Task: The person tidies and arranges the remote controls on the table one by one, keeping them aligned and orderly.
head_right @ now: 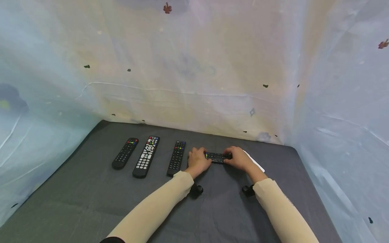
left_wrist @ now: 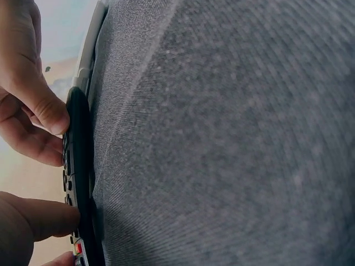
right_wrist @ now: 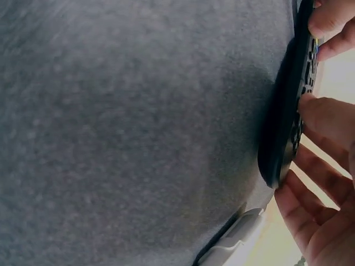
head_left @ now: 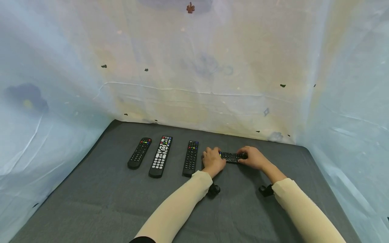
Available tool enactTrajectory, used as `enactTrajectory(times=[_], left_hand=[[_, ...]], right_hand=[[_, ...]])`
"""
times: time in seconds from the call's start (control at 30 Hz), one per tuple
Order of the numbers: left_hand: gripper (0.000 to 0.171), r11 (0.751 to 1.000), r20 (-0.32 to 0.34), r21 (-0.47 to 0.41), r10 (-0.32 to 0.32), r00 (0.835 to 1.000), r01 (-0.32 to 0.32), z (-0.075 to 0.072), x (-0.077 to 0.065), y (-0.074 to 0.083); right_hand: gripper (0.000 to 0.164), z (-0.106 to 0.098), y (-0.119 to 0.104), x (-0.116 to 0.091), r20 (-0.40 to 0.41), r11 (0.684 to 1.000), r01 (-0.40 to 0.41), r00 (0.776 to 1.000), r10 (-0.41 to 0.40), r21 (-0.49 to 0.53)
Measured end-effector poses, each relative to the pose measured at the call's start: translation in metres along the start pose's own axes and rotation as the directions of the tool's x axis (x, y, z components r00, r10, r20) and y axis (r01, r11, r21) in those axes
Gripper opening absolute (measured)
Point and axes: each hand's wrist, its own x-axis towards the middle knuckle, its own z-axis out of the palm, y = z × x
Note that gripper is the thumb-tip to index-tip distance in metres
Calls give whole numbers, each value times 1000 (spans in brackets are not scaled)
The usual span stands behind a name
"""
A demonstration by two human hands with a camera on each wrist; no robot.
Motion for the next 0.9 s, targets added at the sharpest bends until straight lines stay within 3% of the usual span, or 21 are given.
enactTrajectory(times=[0.47, 0.73, 0.9], left_hand=[[41, 999, 23, 23, 35, 999, -36, -2, 2, 5], [44, 999, 12, -8, 45, 999, -45, 0, 1, 5], [43, 998, 6, -28, 56, 998, -56, 2, 2, 3]], right_hand=[[28, 1, -5, -13, 35, 997, -62, 998, 60, 49], [30, 4, -10, -24, 13, 997, -38, 999, 38, 61], [30, 6, -14, -34, -7, 992, -20, 1000, 21, 126]])
